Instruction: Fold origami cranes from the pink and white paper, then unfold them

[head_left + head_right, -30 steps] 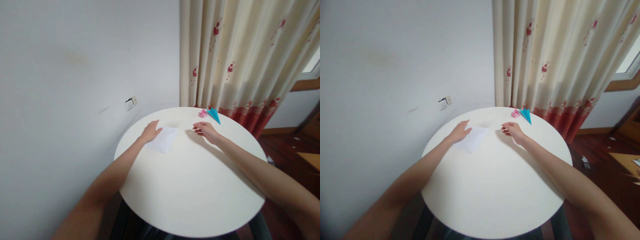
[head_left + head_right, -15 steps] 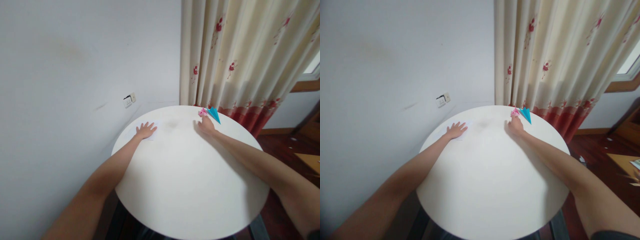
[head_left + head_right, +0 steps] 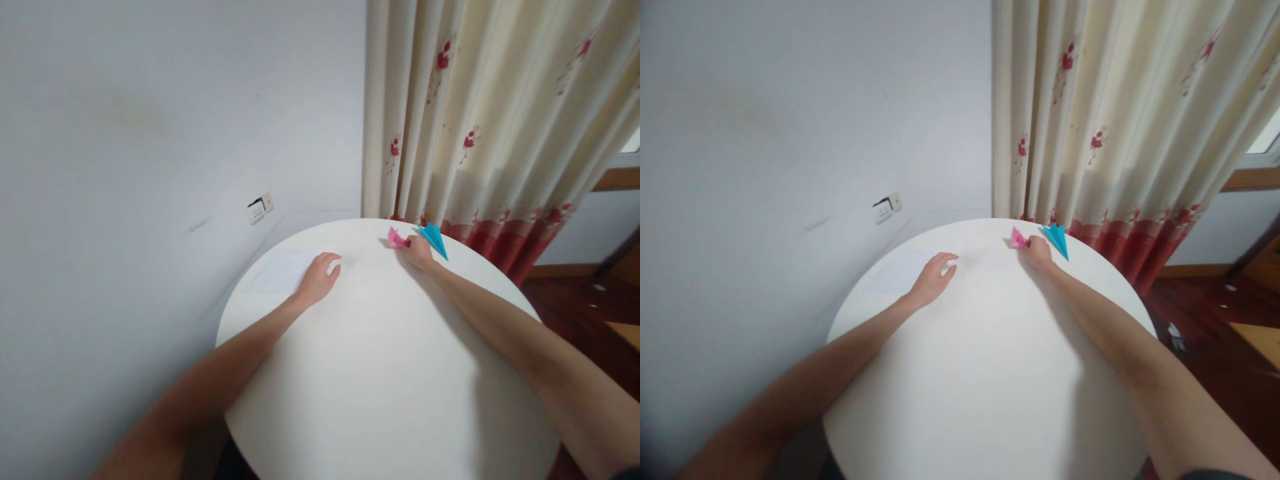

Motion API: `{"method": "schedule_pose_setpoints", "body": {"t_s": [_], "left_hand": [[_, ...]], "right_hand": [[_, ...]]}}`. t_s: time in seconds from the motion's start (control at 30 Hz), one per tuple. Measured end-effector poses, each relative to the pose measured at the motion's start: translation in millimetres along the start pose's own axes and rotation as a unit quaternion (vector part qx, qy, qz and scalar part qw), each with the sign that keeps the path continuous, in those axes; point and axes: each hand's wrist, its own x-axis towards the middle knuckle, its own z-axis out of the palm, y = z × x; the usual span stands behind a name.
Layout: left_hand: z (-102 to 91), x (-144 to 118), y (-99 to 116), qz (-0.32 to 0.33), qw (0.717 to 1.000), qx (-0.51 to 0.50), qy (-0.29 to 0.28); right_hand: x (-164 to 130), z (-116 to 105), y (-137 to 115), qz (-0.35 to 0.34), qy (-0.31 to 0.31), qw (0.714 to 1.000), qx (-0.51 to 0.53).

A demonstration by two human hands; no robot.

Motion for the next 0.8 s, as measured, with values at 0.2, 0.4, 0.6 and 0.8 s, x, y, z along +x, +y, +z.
{"method": "schedule_pose_setpoints", "body": {"t_s": [0.2,0.4,0.6,0.8], "left_hand": [[9.9,-3.2,23.9,-0.029,0.984,-0.173,-0.020],[3.3,-15.6,49.5,0.017,0.986,-0.165,0.031],[-1.2,-24.9,64.0,0.040,0.993,-0.097,0.050],[-4.9,-17.7,52.3,0.052,0.999,0.008,0.012]], "right_hand": [[-70.1,-5.8,-56.3,-0.160,-0.049,0.982,0.084],[-167.0,-16.8,-97.2,-0.263,-0.106,0.953,0.106],[-201.7,-28.1,-110.1,-0.273,-0.095,0.954,0.075],[-205.0,-30.4,-118.4,-0.274,-0.103,0.956,0.020]]}}
